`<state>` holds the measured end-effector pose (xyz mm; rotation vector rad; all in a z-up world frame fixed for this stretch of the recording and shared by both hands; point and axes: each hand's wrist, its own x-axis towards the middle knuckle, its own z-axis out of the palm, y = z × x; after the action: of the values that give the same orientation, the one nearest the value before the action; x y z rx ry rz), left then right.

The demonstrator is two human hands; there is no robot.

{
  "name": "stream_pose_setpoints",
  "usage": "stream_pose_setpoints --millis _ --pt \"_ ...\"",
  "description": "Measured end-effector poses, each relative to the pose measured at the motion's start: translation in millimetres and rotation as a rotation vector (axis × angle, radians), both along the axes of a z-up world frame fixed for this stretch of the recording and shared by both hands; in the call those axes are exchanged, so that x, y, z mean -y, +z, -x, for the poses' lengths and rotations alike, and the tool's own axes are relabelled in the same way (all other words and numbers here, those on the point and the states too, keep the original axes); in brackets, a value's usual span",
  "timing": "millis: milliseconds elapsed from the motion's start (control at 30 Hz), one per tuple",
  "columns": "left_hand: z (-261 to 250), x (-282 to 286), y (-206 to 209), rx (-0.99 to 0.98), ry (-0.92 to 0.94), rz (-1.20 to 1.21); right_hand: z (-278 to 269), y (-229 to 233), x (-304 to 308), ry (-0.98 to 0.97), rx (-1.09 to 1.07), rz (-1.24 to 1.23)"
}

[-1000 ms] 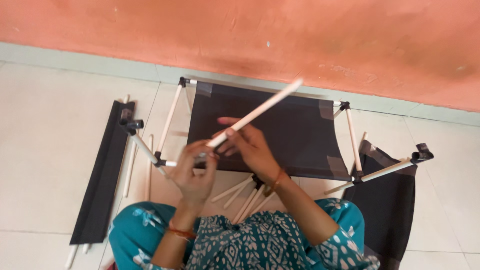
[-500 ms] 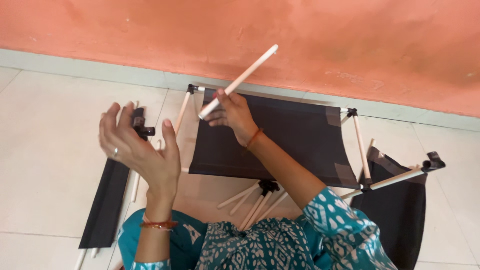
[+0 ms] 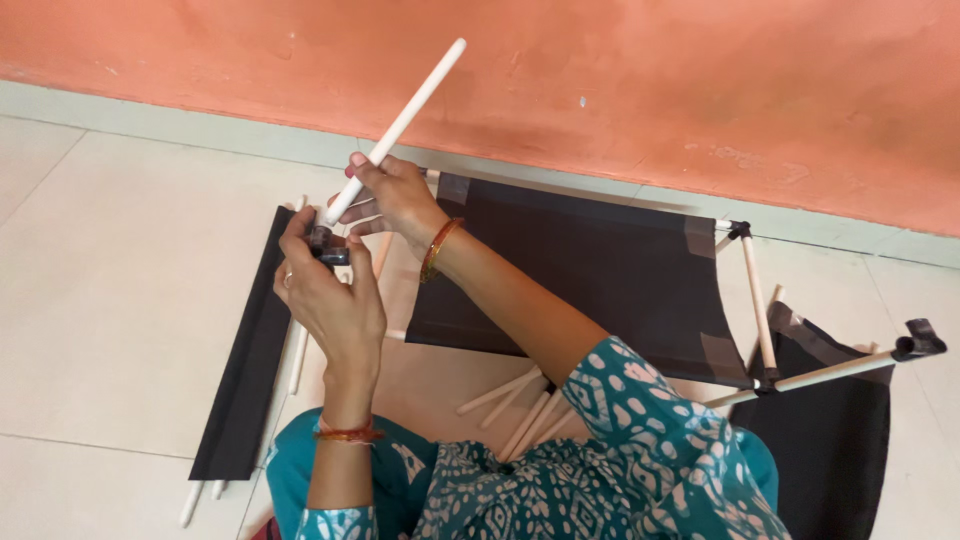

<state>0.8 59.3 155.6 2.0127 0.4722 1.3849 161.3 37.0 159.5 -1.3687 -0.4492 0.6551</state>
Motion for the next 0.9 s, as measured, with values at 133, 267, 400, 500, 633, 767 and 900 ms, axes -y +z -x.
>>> stream_pose_setpoints --millis 133,267,400,500,633,767,900 --pt "5 -1 -2 -0.04 0.25 -0.2 9 0 -7 -0.008 -0.017 0.002" --pt "9 -3 -10 0.038 0.17 -0.114 14 -19 3 -0.036 -0.044 -0.11" --pt "12 -4 -12 0.027 0.166 -0.11 23 -69 45 -0.292 0.332 -0.088" --pt "12 -7 -12 0.03 0.168 -0.136 26 -111 89 -0.394 0.442 0.226" --pt "13 -11 -12 0.008 0.142 -0.153 28 -148 126 -0.36 0.341 0.379" --pt "15 -13 -14 -0.021 0.105 -0.205 48 -150 144 -0.484 0.584 0.525" --pt "14 -18 -16 -0.071 0.034 -0.183 80 -142 154 -0.559 0.868 0.699"
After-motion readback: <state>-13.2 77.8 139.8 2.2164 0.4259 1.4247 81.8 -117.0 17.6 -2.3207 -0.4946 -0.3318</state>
